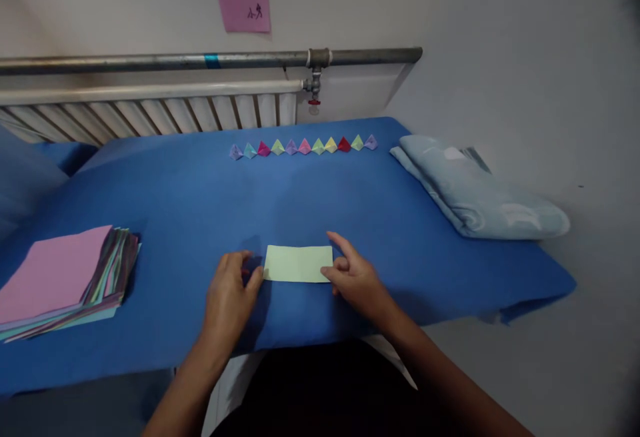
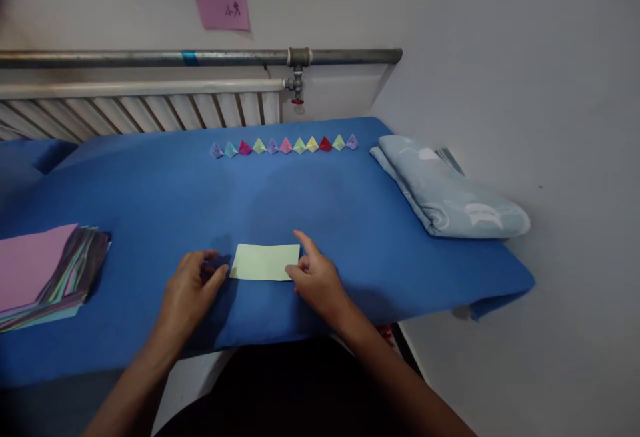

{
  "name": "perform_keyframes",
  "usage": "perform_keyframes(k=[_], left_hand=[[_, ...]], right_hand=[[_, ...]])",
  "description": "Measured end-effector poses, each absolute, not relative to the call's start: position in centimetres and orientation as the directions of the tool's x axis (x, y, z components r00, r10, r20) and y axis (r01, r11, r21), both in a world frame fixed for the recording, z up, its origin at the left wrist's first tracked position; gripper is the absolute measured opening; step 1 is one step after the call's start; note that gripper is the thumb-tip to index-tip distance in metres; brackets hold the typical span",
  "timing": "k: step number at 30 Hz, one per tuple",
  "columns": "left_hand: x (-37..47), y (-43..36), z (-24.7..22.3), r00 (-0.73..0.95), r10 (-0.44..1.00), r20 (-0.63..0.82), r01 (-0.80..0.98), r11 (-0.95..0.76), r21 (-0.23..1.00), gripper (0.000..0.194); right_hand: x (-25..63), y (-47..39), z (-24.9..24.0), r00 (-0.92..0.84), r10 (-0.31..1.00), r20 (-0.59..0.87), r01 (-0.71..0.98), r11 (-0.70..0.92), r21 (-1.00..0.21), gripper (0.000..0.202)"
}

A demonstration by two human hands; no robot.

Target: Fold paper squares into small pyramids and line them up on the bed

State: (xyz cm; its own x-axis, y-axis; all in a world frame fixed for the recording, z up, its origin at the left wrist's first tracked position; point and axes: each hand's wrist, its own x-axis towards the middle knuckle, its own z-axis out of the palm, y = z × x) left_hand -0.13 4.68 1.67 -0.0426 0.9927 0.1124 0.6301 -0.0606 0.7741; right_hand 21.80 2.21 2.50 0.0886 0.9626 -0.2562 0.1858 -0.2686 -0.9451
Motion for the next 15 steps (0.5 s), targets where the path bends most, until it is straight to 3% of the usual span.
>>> perform_keyframes(k=[2, 6, 11, 13, 15], left_hand=[[0.8, 3.5, 1.2, 0.115, 0.949, 0.293, 0.697, -0.287, 0.657, 0.021], [2.7, 1.5, 0.5, 0.466, 0.790, 0.397, 0.647, -0.611, 0.456, 0.024], [3.1, 1.2, -0.4, 0.529, 0.736, 0.423, 0.660, -0.670, 0.341, 0.013], [2.9, 1.4, -0.6, 0.526, 0.726, 0.443, 0.661, -0.677, 0.324, 0.014], [2.8, 1.4, -0.8, 0.524, 0.720, 0.455, 0.661, -0.681, 0.316, 0.013]], right_hand=[[21.6, 1.9, 2.4, 0.071, 0.962, -0.263, 0.268, -0.272, -0.924, 0.047], [21.0, 1.1, 2.3, 0.014, 0.957, -0.290, 0.305, -0.281, -0.910, 0.016], [21.2, -0.1, 2.4, -0.086, 0.947, -0.309, 0.275, -0.275, -0.921, 0.010], [21.8, -0.4, 2.3, -0.024, 0.977, -0.211, 0.349, -0.189, -0.918, 0.013], [22.5, -0.6, 2.0, -0.002, 1.000, 0.000, 0.500, 0.001, -0.866, 0.015]])
